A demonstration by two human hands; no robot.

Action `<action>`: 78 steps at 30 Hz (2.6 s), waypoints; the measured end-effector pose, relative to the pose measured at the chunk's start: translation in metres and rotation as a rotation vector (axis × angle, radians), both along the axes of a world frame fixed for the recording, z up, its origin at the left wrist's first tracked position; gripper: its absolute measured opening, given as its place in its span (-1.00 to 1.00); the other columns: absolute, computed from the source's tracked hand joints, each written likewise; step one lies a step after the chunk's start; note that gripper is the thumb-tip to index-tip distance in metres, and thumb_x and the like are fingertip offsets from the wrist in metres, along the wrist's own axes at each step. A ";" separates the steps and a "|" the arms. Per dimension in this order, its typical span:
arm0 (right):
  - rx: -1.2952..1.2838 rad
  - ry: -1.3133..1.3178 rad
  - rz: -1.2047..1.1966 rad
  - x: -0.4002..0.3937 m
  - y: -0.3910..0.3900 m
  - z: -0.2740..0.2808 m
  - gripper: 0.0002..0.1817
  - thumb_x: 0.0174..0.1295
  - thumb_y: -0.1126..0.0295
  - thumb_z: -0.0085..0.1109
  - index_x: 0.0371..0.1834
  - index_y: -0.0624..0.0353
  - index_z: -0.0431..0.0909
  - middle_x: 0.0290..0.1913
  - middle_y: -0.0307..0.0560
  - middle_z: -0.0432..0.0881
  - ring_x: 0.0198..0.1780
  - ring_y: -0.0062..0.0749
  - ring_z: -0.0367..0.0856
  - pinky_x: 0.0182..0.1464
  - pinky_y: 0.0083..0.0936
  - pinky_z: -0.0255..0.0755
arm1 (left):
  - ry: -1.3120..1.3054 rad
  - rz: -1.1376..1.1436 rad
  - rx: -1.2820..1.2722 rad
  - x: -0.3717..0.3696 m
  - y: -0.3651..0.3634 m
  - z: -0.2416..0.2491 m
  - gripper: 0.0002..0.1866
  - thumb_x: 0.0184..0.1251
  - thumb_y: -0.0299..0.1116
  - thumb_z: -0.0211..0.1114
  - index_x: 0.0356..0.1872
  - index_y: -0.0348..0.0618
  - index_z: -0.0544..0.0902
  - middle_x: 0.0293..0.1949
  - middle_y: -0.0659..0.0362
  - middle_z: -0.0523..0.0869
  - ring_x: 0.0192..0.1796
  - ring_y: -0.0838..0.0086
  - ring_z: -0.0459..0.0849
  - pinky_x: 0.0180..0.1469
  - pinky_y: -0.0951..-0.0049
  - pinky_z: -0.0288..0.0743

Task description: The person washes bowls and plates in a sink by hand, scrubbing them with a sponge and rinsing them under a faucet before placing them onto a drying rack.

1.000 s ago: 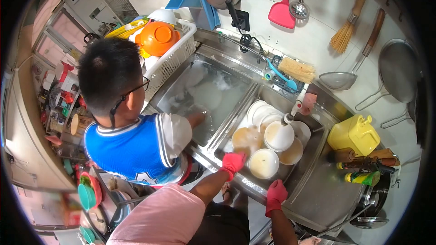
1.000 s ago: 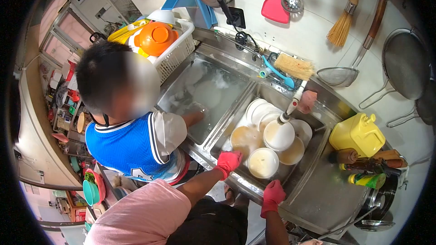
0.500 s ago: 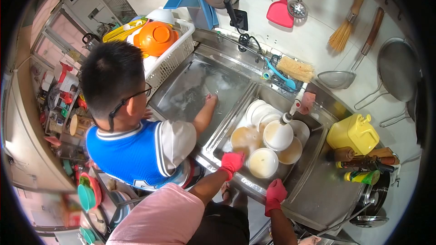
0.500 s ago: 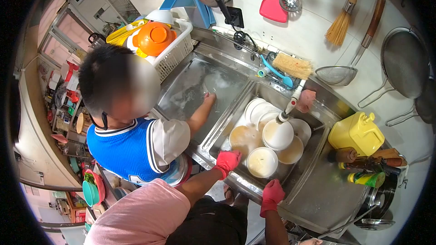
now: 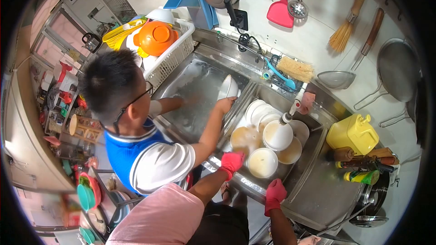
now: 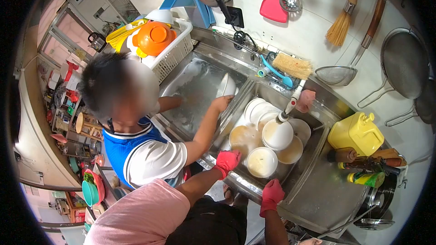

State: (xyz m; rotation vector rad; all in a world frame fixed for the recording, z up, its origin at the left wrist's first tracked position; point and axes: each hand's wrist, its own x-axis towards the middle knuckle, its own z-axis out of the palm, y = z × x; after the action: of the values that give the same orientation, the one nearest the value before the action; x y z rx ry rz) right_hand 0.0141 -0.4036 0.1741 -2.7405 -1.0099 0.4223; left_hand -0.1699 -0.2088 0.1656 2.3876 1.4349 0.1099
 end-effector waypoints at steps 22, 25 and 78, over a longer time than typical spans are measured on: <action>-0.006 0.002 -0.001 -0.002 0.001 0.007 -0.74 0.39 0.13 0.00 -0.30 0.04 0.56 -0.32 0.08 0.72 -0.28 0.17 0.70 -0.21 0.07 0.52 | -0.079 0.033 -0.053 0.001 0.001 -0.004 -0.66 0.51 -0.08 0.05 -0.34 -0.06 0.62 -0.41 -0.05 0.76 -0.37 -0.03 0.74 -0.22 -0.02 0.59; -0.008 0.010 -0.008 -0.002 0.002 0.008 -0.74 0.38 0.13 0.00 -0.31 0.04 0.56 -0.33 0.08 0.72 -0.28 0.18 0.70 -0.21 0.08 0.52 | -0.030 0.026 -0.114 0.001 0.002 0.002 -0.66 0.53 -0.10 0.01 -0.26 -0.10 0.62 -0.33 -0.04 0.77 -0.31 -0.02 0.75 -0.22 -0.05 0.56; -0.005 -0.045 0.009 -0.001 -0.001 0.001 -0.76 0.38 0.16 0.02 -0.30 0.05 0.56 -0.34 0.07 0.73 -0.29 0.14 0.70 -0.22 0.05 0.54 | -0.008 0.012 -0.026 0.000 0.001 0.002 -0.61 0.54 -0.04 0.00 -0.34 -0.06 0.64 -0.41 -0.02 0.77 -0.38 -0.01 0.75 -0.23 -0.02 0.57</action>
State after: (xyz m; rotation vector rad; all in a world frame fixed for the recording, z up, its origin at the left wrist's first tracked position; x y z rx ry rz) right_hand 0.0127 -0.4042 0.1751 -2.7627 -1.0330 0.3663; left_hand -0.1697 -0.2083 0.1680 2.3557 1.4388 0.1029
